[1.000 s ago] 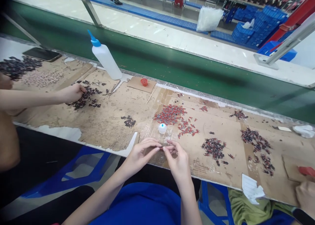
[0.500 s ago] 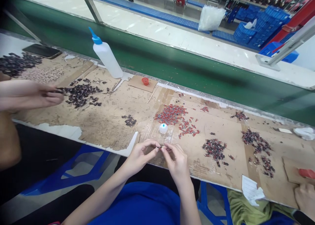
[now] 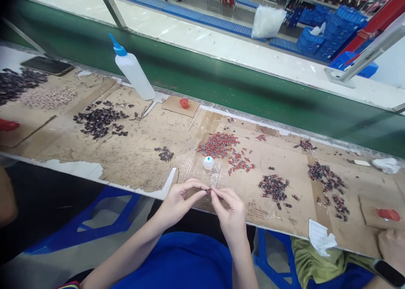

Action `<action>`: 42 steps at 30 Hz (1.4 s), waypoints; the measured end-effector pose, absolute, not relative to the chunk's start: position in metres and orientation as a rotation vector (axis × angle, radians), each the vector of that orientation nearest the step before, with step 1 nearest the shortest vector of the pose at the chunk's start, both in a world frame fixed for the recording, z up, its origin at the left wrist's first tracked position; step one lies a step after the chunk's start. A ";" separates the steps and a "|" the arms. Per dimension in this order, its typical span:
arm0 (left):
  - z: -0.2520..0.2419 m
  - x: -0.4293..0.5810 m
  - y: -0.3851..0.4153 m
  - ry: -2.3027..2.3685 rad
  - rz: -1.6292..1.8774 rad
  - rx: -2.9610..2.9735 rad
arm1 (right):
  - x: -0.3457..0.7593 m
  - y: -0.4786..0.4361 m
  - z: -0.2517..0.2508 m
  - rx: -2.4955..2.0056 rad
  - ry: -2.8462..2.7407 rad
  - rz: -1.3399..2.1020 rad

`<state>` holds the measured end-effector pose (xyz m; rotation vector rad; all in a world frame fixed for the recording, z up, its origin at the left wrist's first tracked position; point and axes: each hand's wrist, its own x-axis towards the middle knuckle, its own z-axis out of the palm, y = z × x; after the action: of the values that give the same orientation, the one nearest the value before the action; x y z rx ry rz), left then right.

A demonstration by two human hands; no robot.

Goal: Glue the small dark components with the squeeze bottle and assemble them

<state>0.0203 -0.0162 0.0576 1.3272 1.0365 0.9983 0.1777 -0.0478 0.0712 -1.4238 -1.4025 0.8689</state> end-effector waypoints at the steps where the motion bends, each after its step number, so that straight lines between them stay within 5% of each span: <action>1: 0.058 0.020 -0.016 1.037 1.002 1.342 | 0.178 -0.048 0.072 -1.423 -1.418 0.862; 35: 0.063 0.018 -0.023 1.091 1.164 1.720 | 0.186 -0.045 0.065 -1.450 -1.634 0.671; 42: 0.048 -0.045 0.018 1.696 1.291 1.971 | 0.261 -0.049 0.038 -1.857 -1.496 0.119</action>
<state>-0.0448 0.0177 0.0482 1.9705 1.6964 1.2912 0.2607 -0.0489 0.0379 -1.8572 -1.4962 0.1185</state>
